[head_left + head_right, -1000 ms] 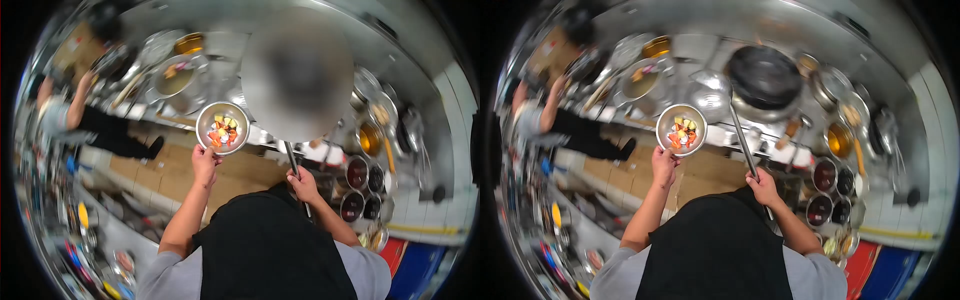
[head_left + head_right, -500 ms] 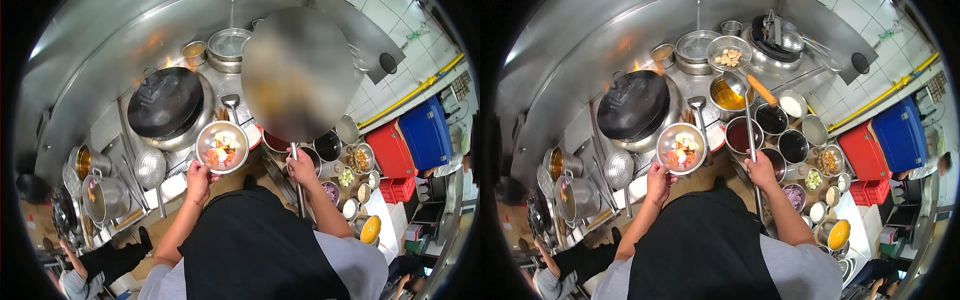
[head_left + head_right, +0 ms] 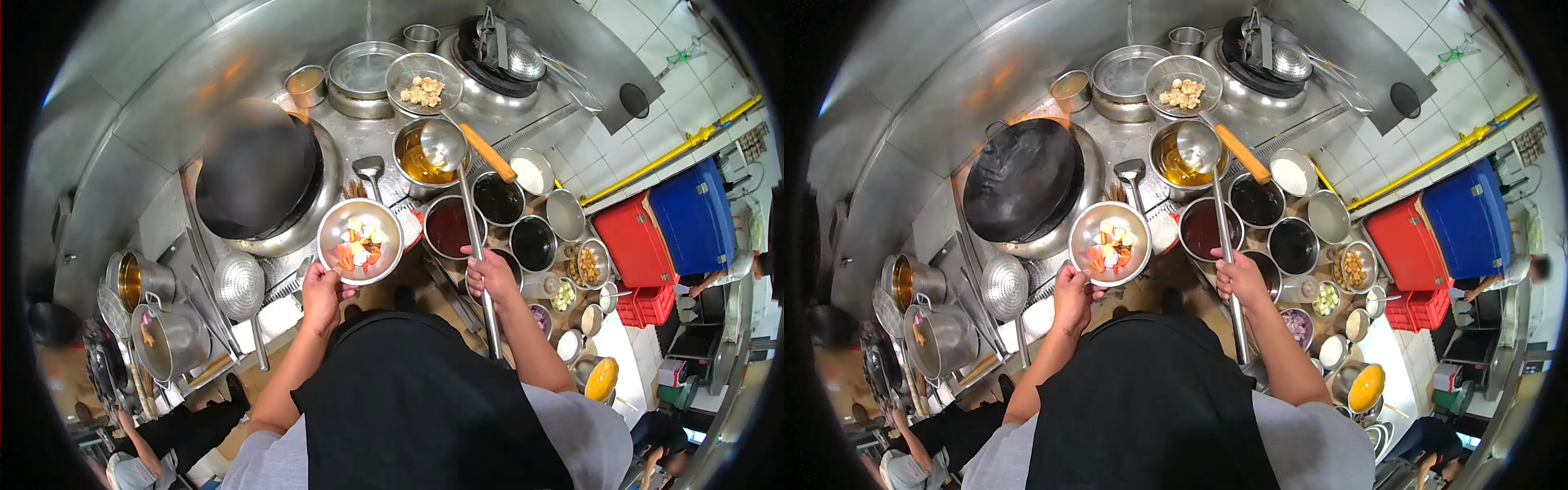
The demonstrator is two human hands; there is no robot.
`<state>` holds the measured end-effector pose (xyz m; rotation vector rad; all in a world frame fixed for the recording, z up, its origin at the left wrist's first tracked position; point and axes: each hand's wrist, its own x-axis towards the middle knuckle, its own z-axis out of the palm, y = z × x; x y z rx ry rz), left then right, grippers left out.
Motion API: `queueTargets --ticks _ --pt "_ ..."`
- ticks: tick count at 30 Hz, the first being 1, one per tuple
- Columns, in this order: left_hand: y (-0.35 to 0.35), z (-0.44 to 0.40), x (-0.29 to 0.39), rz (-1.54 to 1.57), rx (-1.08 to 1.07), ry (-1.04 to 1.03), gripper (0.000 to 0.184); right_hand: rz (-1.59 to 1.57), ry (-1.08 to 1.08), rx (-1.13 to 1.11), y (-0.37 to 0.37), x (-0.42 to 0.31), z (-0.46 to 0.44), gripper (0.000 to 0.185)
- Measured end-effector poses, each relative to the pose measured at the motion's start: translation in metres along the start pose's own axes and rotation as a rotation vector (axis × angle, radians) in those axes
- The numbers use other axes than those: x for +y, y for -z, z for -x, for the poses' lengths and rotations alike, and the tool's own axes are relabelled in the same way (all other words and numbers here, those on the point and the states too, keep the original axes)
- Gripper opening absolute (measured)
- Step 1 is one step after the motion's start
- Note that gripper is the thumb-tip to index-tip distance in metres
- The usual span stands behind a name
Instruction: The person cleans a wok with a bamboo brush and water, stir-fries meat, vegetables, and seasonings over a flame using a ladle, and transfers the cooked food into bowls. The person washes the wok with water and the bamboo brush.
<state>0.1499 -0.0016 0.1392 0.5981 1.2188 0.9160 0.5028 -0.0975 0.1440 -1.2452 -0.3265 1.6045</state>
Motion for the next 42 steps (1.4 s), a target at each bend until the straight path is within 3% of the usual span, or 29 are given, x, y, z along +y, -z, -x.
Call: queueTargets --ticks 5,11,13,15,17,20,21,23,28,29,31,33,37,39,41,42 --pt "0.042 0.005 0.006 -0.02 0.052 0.0 0.009 -0.094 -0.052 -0.134 -0.017 -0.023 0.027 0.04" --pt "0.105 0.017 0.013 0.03 0.09 -0.048 0.012 -0.186 -0.345 -0.427 -0.093 -0.053 0.035 0.042" --pt "0.119 0.021 0.015 0.046 0.106 -0.04 0.013 -0.442 -0.47 -0.668 -0.118 -0.039 -0.016 0.041" --pt "0.136 0.021 0.016 0.073 0.12 -0.045 0.013 -0.726 -0.528 -0.717 -0.156 -0.014 -0.074 0.039" --pt "0.145 0.023 0.029 0.137 0.123 -0.023 0.013 -0.621 -0.401 -0.709 -0.199 0.011 -0.123 0.037" --pt "0.172 0.017 0.064 0.158 0.172 -0.082 0.013 0.102 -0.112 -0.173 -0.267 0.015 -0.105 0.038" --pt "0.182 0.013 0.08 0.148 0.198 -0.124 0.014 0.1 -0.114 -0.175 -0.268 0.018 -0.098 0.038" --pt "0.2 -0.004 0.118 0.043 0.281 -0.195 0.015 0.407 -0.035 -0.187 -0.249 0.02 -0.081 0.039" --pt "0.24 -0.122 0.187 -0.77 0.472 -0.664 0.026 0.584 -0.081 -0.251 -0.226 0.046 -0.06 0.038" --pt "0.226 -0.131 0.206 -0.85 0.459 -0.607 0.027 0.592 -0.103 -0.216 -0.225 0.062 -0.063 0.04" --pt "0.228 -0.191 0.202 -1.235 0.463 -0.82 0.018 0.554 -0.096 -0.225 -0.245 0.068 -0.048 0.039" --pt "0.224 -0.233 0.192 -1.449 0.37 -0.752 0.014 0.494 -0.094 -0.213 -0.251 0.08 -0.041 0.035" --pt "0.217 -0.251 0.194 -1.447 0.446 -0.828 0.017 0.564 -0.046 -0.155 -0.263 0.085 -0.025 0.045" --pt "0.215 -0.237 0.203 -1.391 0.482 -0.989 0.016 0.708 0.196 -0.187 -0.262 0.088 -0.02 0.046" --pt "0.203 -0.192 0.227 -1.385 0.253 -0.987 0.011 0.723 0.248 -0.208 -0.261 0.086 -0.025 0.046" --pt "0.207 -0.188 0.231 -1.346 0.278 -1.031 0.009 0.739 0.183 -0.196 -0.264 0.083 -0.028 0.044"
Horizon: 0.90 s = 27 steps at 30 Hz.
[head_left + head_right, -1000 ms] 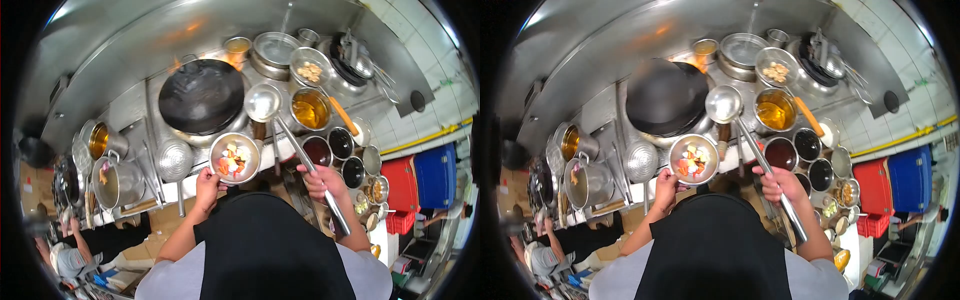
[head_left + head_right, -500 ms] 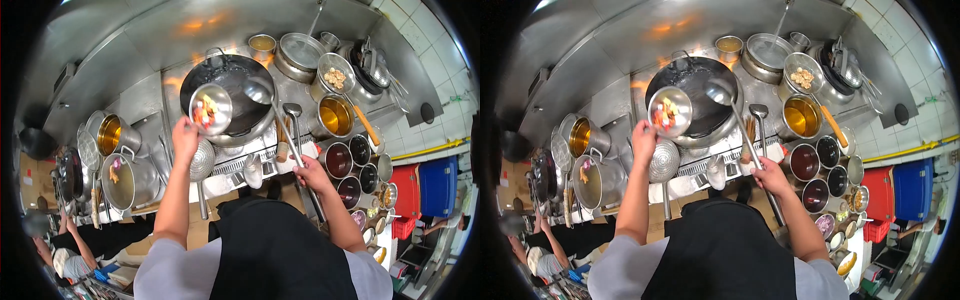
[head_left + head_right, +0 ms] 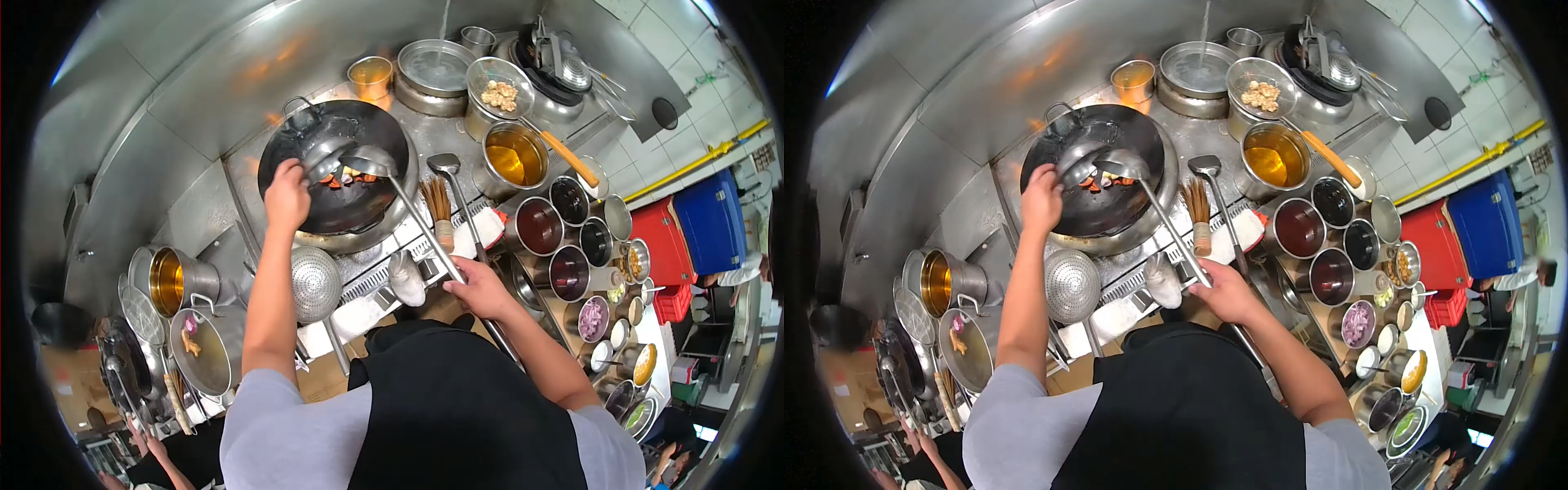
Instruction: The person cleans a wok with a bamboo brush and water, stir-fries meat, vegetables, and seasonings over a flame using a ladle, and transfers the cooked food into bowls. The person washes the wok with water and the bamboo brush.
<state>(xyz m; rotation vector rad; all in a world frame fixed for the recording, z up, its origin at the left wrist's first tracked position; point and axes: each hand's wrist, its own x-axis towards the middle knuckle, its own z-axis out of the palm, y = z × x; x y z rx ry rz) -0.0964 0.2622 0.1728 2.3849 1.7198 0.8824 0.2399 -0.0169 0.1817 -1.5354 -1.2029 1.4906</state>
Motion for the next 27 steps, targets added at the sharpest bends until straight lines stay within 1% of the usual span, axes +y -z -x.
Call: queueTargets --ticks 1,2,3,4,5,6,7,8,9,10,11,13,15,16,17,19,20,21,23,25,27 --pt "0.01 0.001 -0.003 0.016 0.051 -0.006 0.009 0.007 -0.065 -0.016 0.0 -0.003 -0.002 0.043" --pt "0.017 0.003 -0.003 0.016 0.053 -0.017 0.009 -0.013 0.003 -0.029 0.0 0.006 -0.01 0.039" --pt "0.027 0.005 0.001 0.023 0.121 0.033 0.012 -0.018 0.009 -0.02 -0.001 0.015 -0.021 0.039" --pt "0.034 0.007 0.004 0.032 0.19 0.084 0.015 -0.006 -0.05 -0.026 -0.001 0.024 -0.033 0.037" --pt "0.035 0.011 0.001 0.038 0.194 0.073 0.015 0.008 -0.11 -0.03 -0.001 0.029 -0.04 0.036" --pt "0.032 0.015 -0.007 0.008 0.197 0.153 0.016 0.121 0.073 0.024 0.0 0.032 -0.041 0.035" --pt "0.027 0.019 -0.009 -0.022 0.198 0.23 0.018 0.057 0.134 0.028 0.001 0.029 -0.037 0.033" --pt "0.019 0.024 -0.009 -0.013 0.193 0.216 0.018 -0.069 0.049 -0.004 0.007 0.029 -0.024 0.032" --pt "0.013 0.032 -0.006 0.372 0.114 0.461 0.017 -0.202 -0.038 -0.035 0.012 0.012 -0.001 0.031" --pt "0.007 0.041 0.001 0.755 0.016 0.704 0.016 -0.369 -0.058 -0.059 0.021 0.006 0.022 0.033" --pt "0.0 0.051 0.015 0.763 -0.007 0.694 0.016 -0.377 -0.062 -0.035 0.032 0.009 0.045 0.033" --pt "-0.014 0.076 0.057 1.152 -0.113 0.779 0.008 -0.626 0.003 -0.063 0.06 0.017 0.097 0.042" --pt "-0.027 0.099 0.102 1.333 -0.238 0.892 0.007 -0.697 -0.051 0.049 0.081 0.018 0.152 0.05" --pt "-0.037 0.111 0.119 1.369 -0.349 0.894 0.006 -0.762 -0.063 0.106 0.088 0.021 0.176 0.054" --pt "-0.048 0.122 0.136 1.375 -0.403 0.931 0.006 -0.77 -0.065 0.136 0.092 0.031 0.195 0.054" --pt "-0.057 0.142 0.174 1.437 -0.558 0.928 0.006 -0.686 -0.122 0.355 0.099 0.052 0.224 0.055" --pt "-0.063 0.15 0.192 1.416 -0.614 0.95 0.006 -0.642 -0.148 0.425 0.103 0.069 0.231 0.056" --pt "-0.068 0.157 0.207 1.394 -0.669 0.97 0.005 -0.65 -0.15 0.435 0.108 0.082 0.236 0.056" --pt "-0.077 0.169 0.234 1.338 -0.794 0.946 0.004 -0.522 -0.197 0.526 0.119 0.105 0.242 0.057" --pt "-0.084 0.178 0.255 1.309 -0.864 0.957 0.007 -0.498 -0.192 0.549 0.126 0.123 0.242 0.057" --pt "-0.09 0.185 0.268 1.29 -0.892 0.948 0.009 -0.504 -0.236 0.546 0.128 0.13 0.238 0.055"
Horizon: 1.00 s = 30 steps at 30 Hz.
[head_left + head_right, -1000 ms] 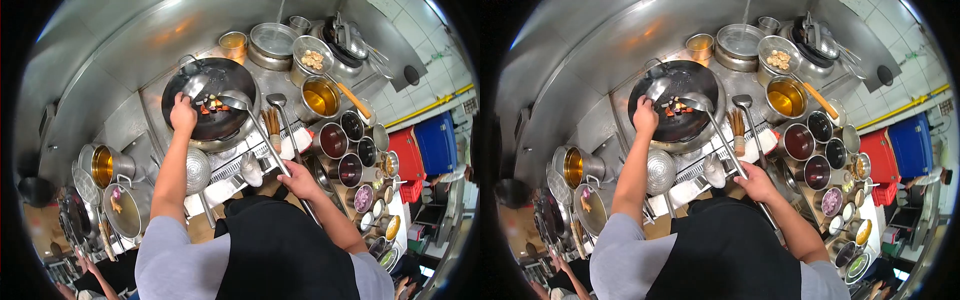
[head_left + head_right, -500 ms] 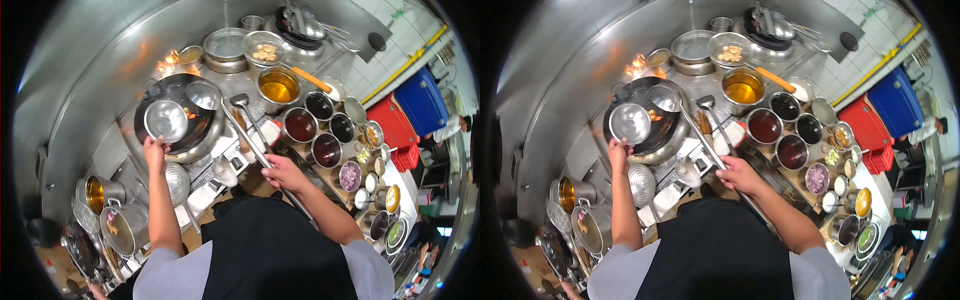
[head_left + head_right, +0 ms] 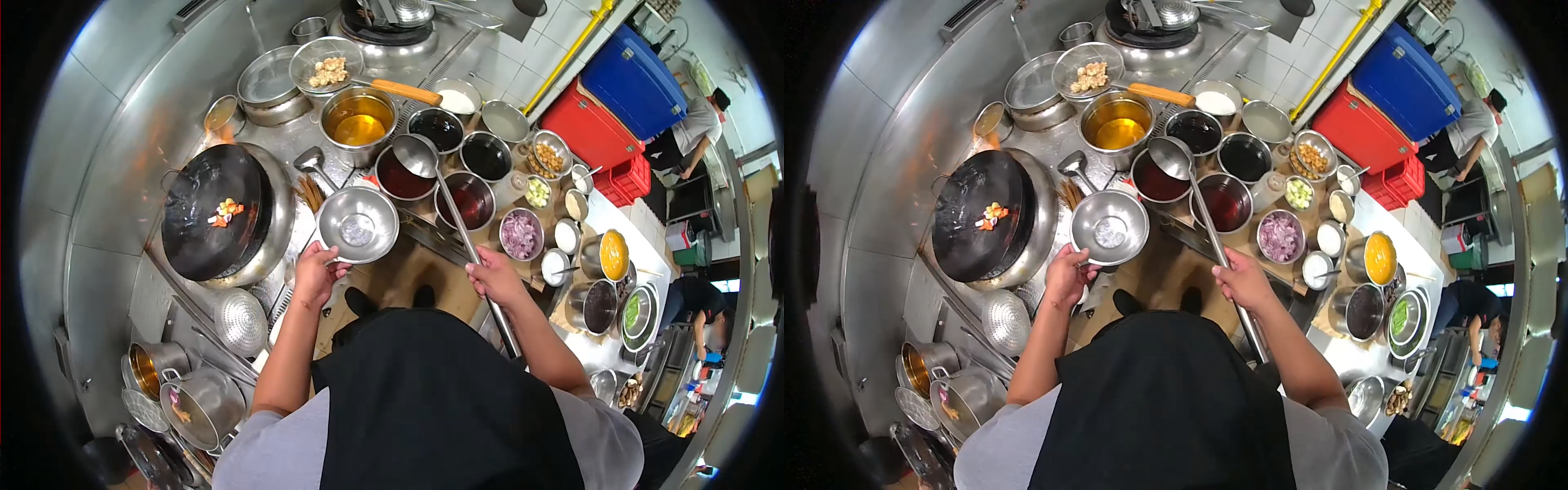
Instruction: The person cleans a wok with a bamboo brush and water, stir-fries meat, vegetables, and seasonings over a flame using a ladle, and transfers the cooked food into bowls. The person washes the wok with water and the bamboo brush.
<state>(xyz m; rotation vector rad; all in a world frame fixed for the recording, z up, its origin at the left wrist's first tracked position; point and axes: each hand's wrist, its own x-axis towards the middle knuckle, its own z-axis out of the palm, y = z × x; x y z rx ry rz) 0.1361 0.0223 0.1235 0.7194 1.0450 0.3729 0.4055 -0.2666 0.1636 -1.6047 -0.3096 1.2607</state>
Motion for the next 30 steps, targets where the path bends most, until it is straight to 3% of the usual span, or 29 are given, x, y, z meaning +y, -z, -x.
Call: queueTargets --ticks 8,14,19,26,30 --pt "-0.008 0.004 -0.032 -0.07 -0.028 0.044 0.008 -0.04 -0.095 -0.044 0.002 0.001 -0.007 0.048" --pt "0.003 0.015 -0.046 -0.058 0.048 0.063 0.01 0.234 0.123 -0.007 -0.004 0.008 -0.005 0.051" --pt "0.006 0.022 -0.044 -0.068 0.052 0.076 0.016 0.056 0.035 -0.056 0.001 0.002 0.004 0.055" --pt "0.006 0.016 -0.043 -0.06 0.034 0.073 0.014 0.063 -0.057 -0.072 0.001 0.003 -0.009 0.054" --pt "0.003 0.009 -0.041 -0.055 0.014 0.077 0.012 -0.114 -0.161 -0.105 0.006 -0.009 -0.014 0.044"
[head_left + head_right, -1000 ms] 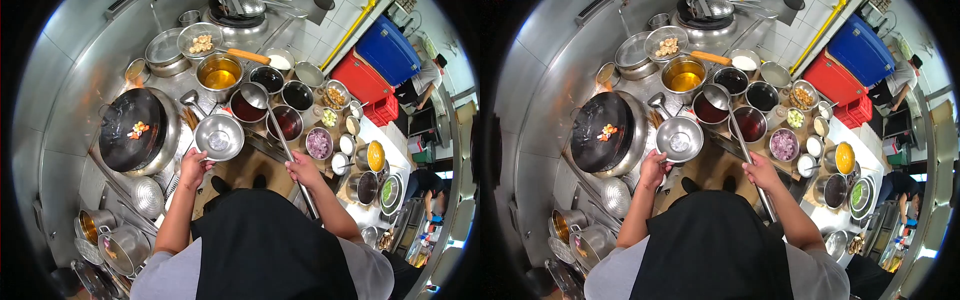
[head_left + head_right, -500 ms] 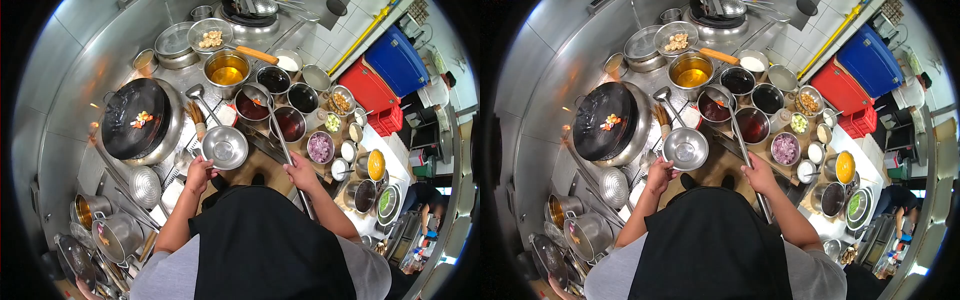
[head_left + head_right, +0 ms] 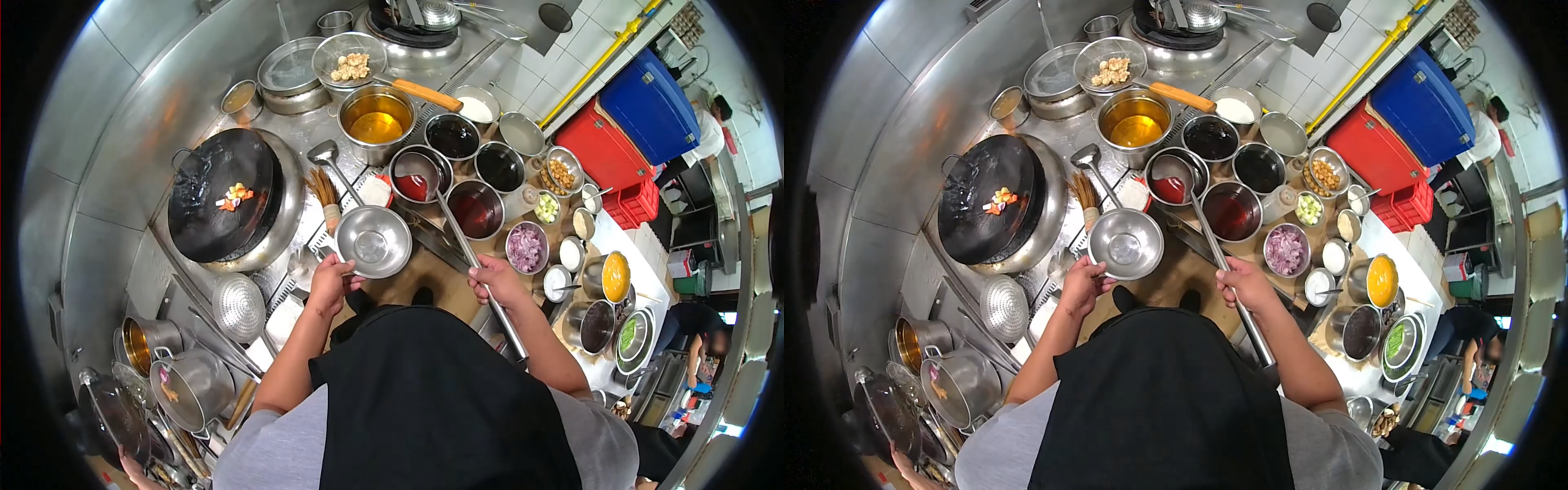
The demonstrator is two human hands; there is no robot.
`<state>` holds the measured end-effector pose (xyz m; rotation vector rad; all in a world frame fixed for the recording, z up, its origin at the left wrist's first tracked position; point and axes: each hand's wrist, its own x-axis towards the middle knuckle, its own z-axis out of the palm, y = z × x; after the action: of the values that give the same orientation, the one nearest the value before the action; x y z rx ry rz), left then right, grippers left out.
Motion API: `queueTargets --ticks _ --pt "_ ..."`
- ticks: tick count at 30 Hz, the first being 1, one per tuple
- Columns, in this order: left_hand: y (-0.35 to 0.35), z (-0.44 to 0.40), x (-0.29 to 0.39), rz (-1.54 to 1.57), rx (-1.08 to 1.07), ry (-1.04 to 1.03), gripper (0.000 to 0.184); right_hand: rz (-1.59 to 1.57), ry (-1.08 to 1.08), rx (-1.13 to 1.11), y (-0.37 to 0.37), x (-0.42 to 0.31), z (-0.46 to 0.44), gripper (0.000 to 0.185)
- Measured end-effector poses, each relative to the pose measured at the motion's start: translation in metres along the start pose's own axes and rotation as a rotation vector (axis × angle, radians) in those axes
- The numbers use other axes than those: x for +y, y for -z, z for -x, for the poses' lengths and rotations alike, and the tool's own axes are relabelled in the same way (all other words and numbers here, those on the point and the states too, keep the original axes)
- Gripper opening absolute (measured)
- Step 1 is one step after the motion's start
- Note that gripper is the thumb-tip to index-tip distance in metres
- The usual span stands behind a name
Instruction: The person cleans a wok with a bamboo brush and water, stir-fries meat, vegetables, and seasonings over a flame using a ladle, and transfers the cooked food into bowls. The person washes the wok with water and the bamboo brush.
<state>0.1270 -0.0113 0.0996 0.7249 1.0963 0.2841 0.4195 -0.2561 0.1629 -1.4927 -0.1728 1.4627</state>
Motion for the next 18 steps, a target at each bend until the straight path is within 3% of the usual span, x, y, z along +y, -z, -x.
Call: queueTargets --ticks 4,8,18 --pt "-0.005 -0.005 0.005 0.001 -0.009 0.004 0.006 -0.332 -0.102 -0.105 0.008 -0.02 0.005 0.034" --pt "-0.008 -0.01 0.011 0.027 -0.014 -0.008 0.004 -0.547 -0.074 -0.277 0.027 -0.018 0.007 0.037" --pt "-0.006 -0.026 0.029 0.08 0.041 -0.049 0.005 -0.479 0.002 -0.138 0.021 -0.035 0.04 0.041"
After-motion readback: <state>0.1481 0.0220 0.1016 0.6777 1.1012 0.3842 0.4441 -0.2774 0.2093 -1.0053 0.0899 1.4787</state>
